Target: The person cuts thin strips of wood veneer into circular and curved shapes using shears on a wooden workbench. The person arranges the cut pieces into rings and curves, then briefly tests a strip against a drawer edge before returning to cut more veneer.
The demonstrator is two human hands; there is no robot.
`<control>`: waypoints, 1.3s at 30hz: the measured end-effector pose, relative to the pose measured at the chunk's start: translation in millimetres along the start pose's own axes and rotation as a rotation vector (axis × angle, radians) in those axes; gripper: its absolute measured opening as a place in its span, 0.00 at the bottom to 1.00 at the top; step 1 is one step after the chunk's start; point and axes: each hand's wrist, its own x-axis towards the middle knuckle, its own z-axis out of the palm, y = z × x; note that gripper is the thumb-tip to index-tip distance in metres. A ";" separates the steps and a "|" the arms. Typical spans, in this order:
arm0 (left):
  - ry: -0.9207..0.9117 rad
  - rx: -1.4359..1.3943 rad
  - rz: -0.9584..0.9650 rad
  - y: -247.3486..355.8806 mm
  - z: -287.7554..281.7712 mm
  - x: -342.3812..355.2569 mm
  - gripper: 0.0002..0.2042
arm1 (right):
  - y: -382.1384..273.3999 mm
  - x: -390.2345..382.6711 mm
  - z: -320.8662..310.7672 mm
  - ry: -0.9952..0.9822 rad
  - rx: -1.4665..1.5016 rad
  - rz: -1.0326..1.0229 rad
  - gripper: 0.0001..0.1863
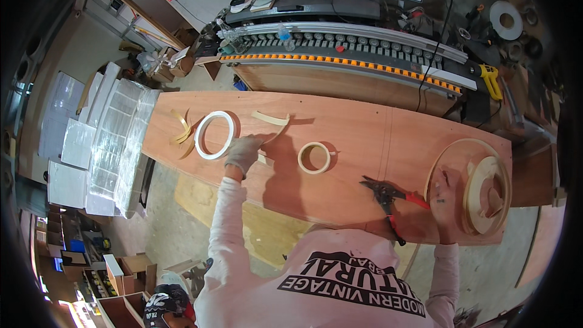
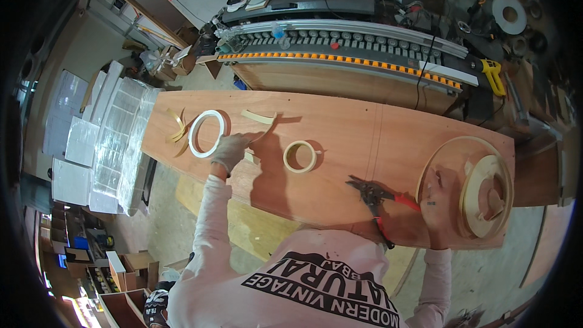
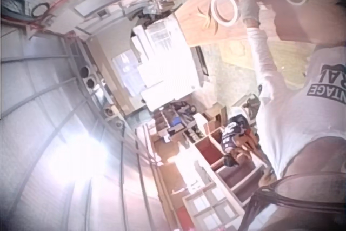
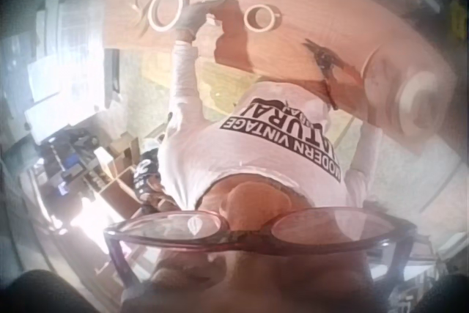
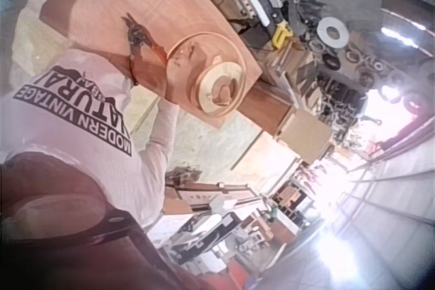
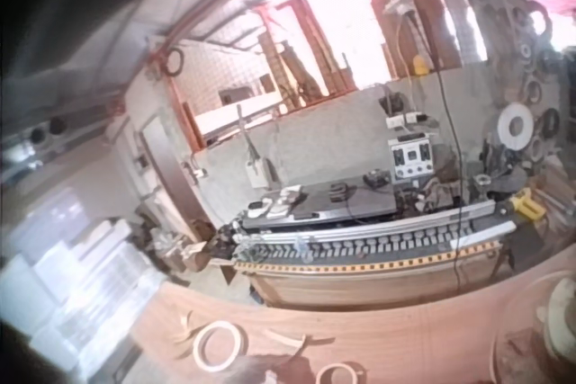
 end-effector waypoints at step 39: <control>0.164 -0.745 0.354 361.5 -27.0 -32.6 0.21 | -84.5 12.7 27.3 -0.214 1.801 0.473 0.18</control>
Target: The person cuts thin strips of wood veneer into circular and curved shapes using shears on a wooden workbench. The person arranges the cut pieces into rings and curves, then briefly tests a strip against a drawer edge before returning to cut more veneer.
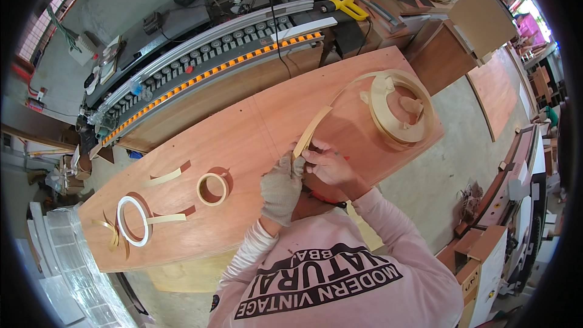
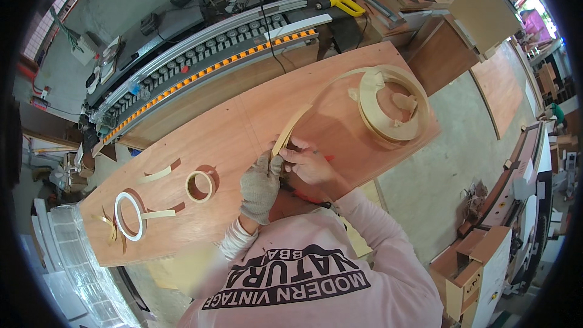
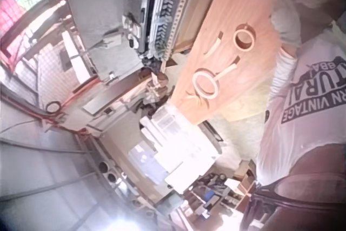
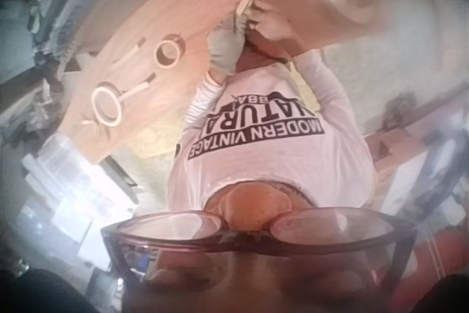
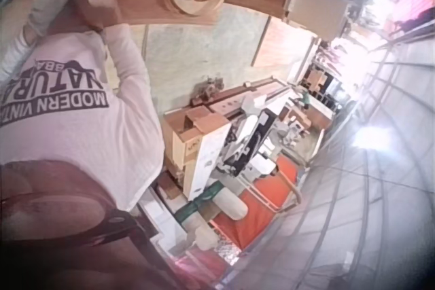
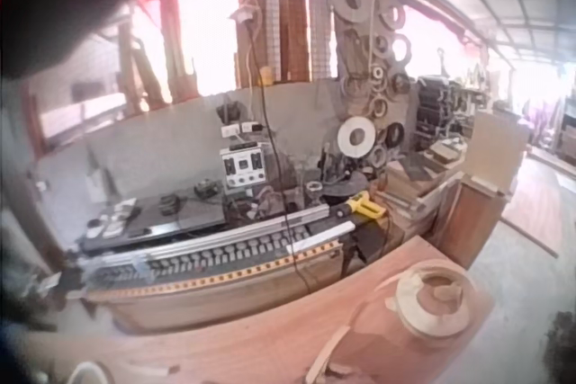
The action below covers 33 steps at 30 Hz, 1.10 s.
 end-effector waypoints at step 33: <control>-0.186 -0.763 -0.209 -10.9 27.0 86.1 0.22 | -17.8 -9.8 14.5 0.027 -0.627 0.211 0.14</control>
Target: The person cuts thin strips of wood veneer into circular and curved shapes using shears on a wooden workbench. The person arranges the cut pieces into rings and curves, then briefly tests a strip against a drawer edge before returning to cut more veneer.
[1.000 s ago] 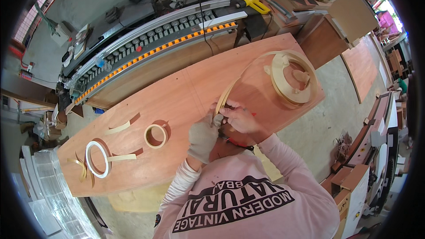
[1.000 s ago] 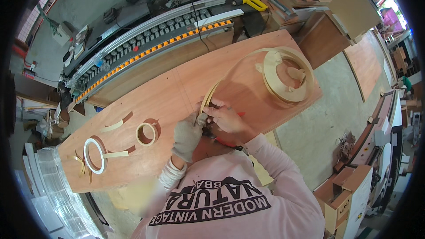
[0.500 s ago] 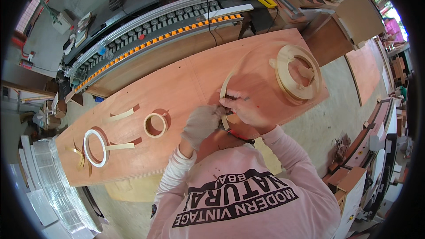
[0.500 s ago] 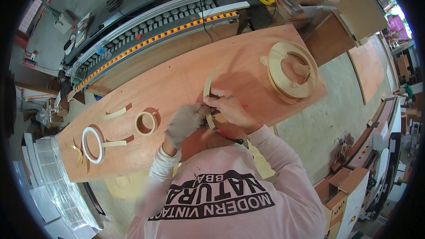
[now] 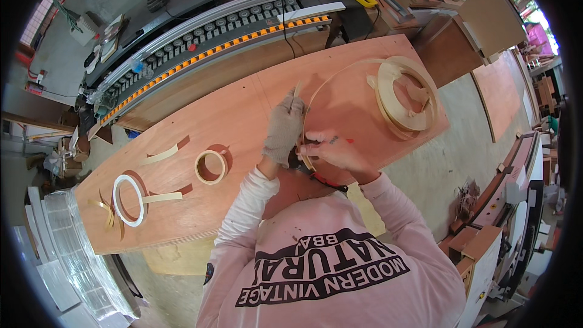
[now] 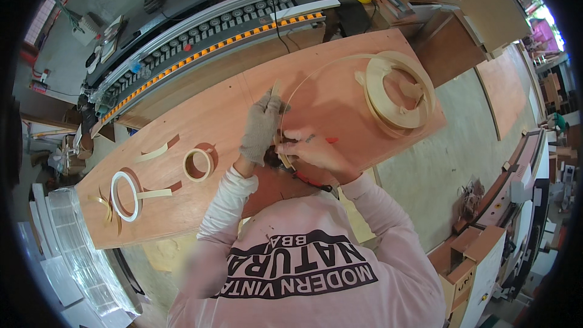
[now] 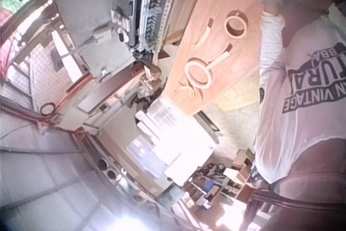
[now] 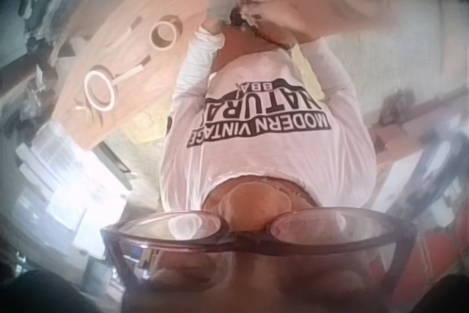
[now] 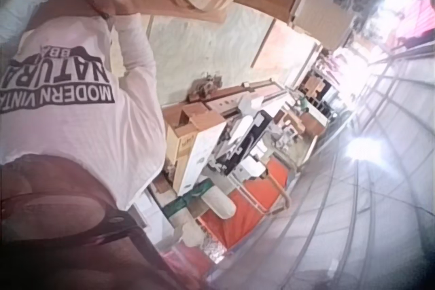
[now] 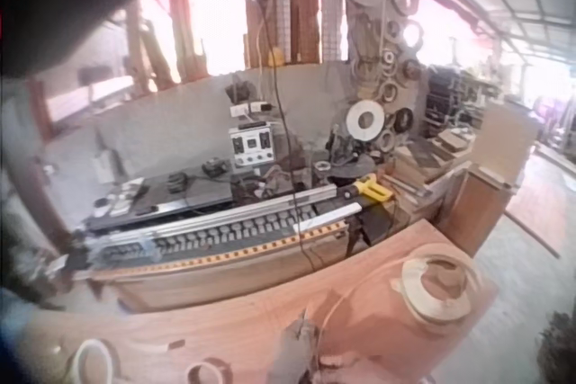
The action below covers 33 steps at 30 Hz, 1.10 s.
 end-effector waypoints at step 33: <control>0.209 -0.619 -0.200 22.1 16.5 8.8 0.11 | 15.1 -42.7 -2.3 0.143 0.142 -0.332 0.15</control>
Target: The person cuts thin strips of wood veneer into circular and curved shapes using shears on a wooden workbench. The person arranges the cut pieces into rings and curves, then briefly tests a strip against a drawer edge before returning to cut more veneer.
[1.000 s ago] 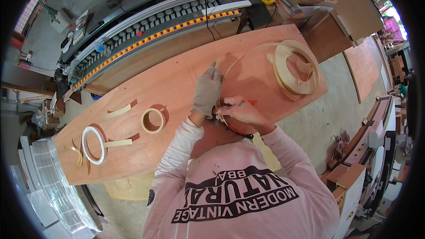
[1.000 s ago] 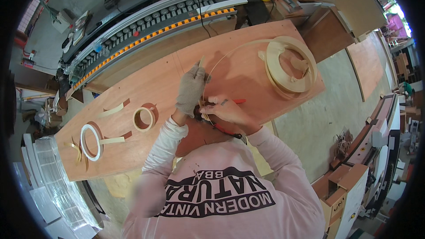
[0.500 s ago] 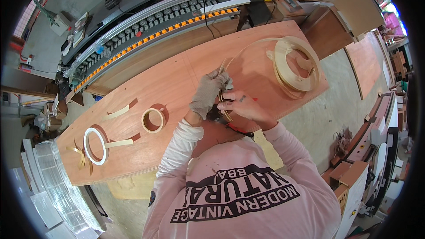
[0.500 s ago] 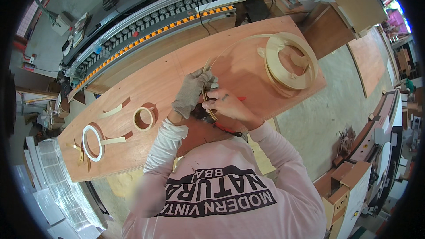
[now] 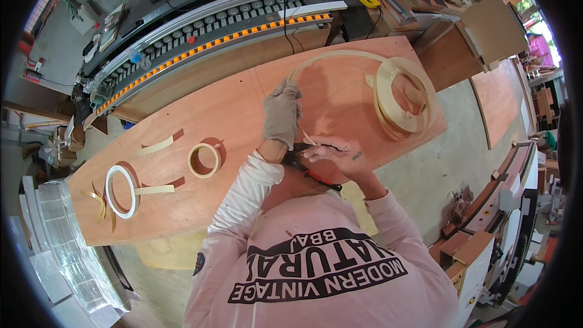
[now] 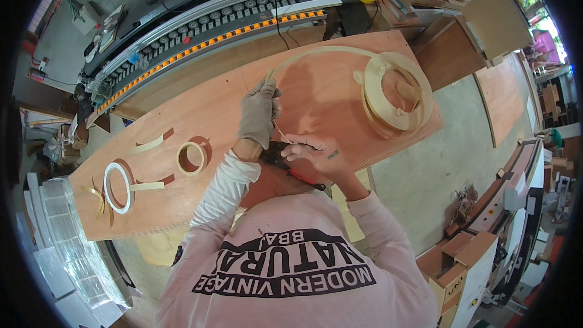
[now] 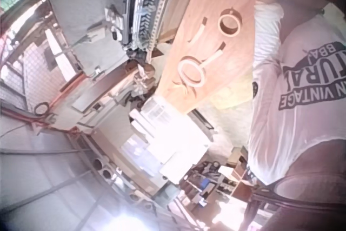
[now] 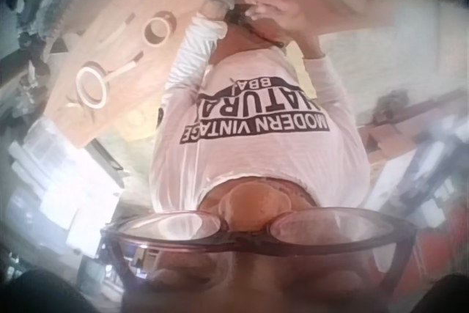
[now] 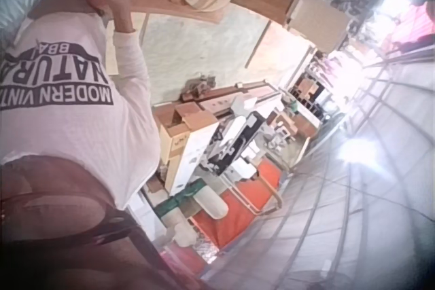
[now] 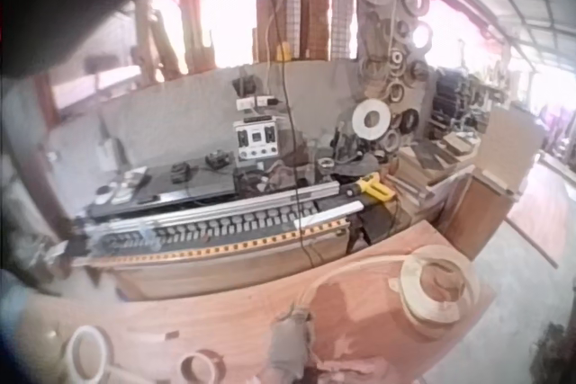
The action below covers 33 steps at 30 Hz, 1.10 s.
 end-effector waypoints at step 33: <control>-0.007 0.084 -0.073 -5.4 17.6 -0.7 0.20 | 0.5 1.7 -3.3 0.047 0.416 0.363 0.11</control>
